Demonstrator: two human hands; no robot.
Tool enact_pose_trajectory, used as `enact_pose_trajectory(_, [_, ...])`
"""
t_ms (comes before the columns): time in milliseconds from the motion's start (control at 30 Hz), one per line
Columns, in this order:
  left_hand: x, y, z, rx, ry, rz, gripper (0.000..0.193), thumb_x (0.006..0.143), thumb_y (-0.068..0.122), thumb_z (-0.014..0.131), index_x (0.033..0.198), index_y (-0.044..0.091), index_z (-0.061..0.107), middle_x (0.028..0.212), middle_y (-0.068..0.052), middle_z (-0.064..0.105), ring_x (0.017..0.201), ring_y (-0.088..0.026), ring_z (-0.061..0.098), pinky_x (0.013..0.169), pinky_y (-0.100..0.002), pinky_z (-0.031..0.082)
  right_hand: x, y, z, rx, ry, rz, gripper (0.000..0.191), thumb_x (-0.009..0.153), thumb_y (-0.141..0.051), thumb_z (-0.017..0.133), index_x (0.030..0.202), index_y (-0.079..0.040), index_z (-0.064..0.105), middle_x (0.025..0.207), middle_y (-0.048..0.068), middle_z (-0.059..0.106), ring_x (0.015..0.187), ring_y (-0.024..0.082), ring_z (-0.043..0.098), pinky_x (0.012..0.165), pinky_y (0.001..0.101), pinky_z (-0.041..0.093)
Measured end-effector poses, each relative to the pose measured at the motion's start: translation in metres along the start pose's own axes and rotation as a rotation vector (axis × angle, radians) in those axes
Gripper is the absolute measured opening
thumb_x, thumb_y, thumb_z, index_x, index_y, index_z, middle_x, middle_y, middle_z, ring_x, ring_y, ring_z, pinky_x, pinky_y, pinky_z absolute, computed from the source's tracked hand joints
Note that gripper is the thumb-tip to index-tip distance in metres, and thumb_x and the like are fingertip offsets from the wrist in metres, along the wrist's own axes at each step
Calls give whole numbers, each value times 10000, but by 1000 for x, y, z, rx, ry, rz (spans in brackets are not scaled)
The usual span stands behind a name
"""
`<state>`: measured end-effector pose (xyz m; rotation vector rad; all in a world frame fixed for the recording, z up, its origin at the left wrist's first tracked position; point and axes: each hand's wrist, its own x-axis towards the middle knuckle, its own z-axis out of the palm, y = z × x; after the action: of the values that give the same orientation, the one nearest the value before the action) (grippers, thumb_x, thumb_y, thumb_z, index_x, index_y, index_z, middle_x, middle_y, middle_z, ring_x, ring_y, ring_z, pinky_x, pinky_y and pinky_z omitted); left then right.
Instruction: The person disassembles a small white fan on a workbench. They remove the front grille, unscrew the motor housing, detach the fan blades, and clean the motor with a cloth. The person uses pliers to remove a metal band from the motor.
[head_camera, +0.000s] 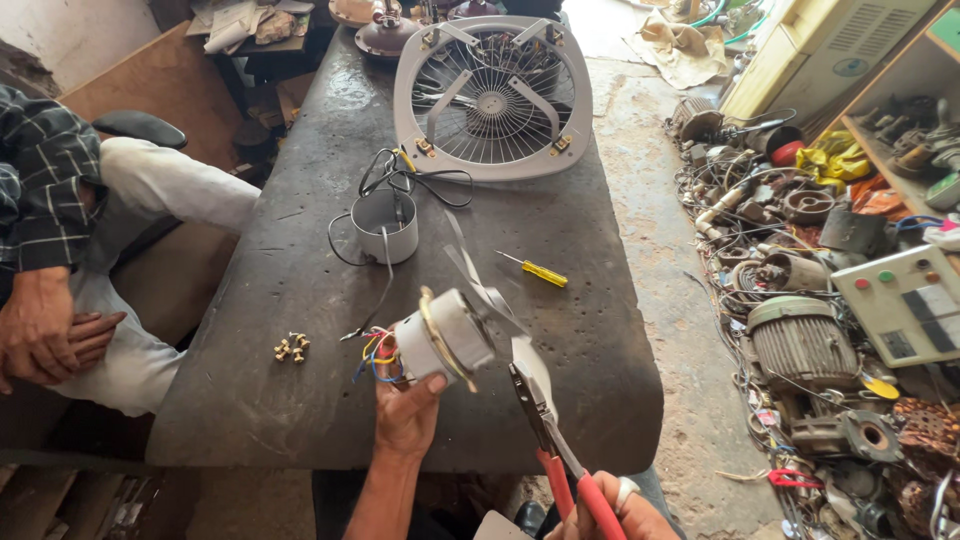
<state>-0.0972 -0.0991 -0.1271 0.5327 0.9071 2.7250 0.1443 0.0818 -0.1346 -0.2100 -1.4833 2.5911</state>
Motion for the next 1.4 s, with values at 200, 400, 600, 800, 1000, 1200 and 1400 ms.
enact_pose_trajectory(200, [8, -9, -5, 113, 0, 101, 944, 665, -27, 857, 1474, 105, 388, 1319, -80, 561, 1246, -250, 577, 1065, -438, 493, 16, -36, -18, -469, 91, 341, 487, 727, -25, 743, 1196, -72, 621, 900, 89, 705, 937, 189, 694, 976, 320, 475])
enact_pose_trajectory(400, [-4, -10, -6, 370, -132, 234, 1030, 623, 2, 899, 1464, 110, 314, 1428, -104, 471, 1329, -264, 524, 1098, -461, 492, 16, -39, -32, -269, 6, 388, 381, 759, 44, 749, 1086, -40, 574, 1048, 137, 724, 887, 166, 616, 901, 312, 448])
enact_pose_trajectory(600, [-6, -10, -11, 300, -175, 190, 1059, 617, -13, 917, 1480, 100, 313, 1433, -123, 463, 1354, -270, 511, 1135, -464, 491, 10, -40, -43, -76, -149, 355, 302, 861, 101, 716, 1103, -7, 569, 1096, 91, 590, 810, 115, 482, 786, 288, 364])
enact_pose_trajectory(800, [-8, -3, -13, 289, -234, 182, 1094, 614, 4, 947, 1503, 100, 317, 1484, -127, 448, 1398, -281, 489, 1152, -477, 490, 15, -58, -2, -535, 91, 370, 455, 701, -105, 721, 1142, -11, 666, 899, 42, 529, 854, 137, 520, 843, 289, 384])
enact_pose_trajectory(1000, [-7, -1, -14, 268, -246, 155, 1081, 623, 19, 956, 1490, 113, 317, 1508, -133, 431, 1423, -302, 474, 1137, -490, 476, 28, -64, 24, -553, 64, 339, 478, 674, -168, 729, 1123, -6, 696, 893, 42, 518, 869, 165, 504, 863, 316, 379])
enact_pose_trajectory(1200, [-5, -2, -18, 267, -289, 172, 1065, 643, -3, 944, 1486, 135, 309, 1535, -149, 425, 1453, -316, 462, 1125, -495, 477, 31, -50, 14, -446, 36, 250, 387, 678, -73, 756, 1029, 19, 621, 881, 69, 530, 846, 182, 505, 865, 323, 389])
enact_pose_trajectory(1400, [-2, -5, -19, 273, -291, 199, 1060, 662, -15, 929, 1484, 141, 278, 1543, -169, 392, 1454, -333, 458, 1114, -508, 486, 35, -39, 1, -225, 169, 338, 469, 614, 41, 651, 1079, 5, 606, 870, 100, 573, 729, 189, 469, 662, 308, 334])
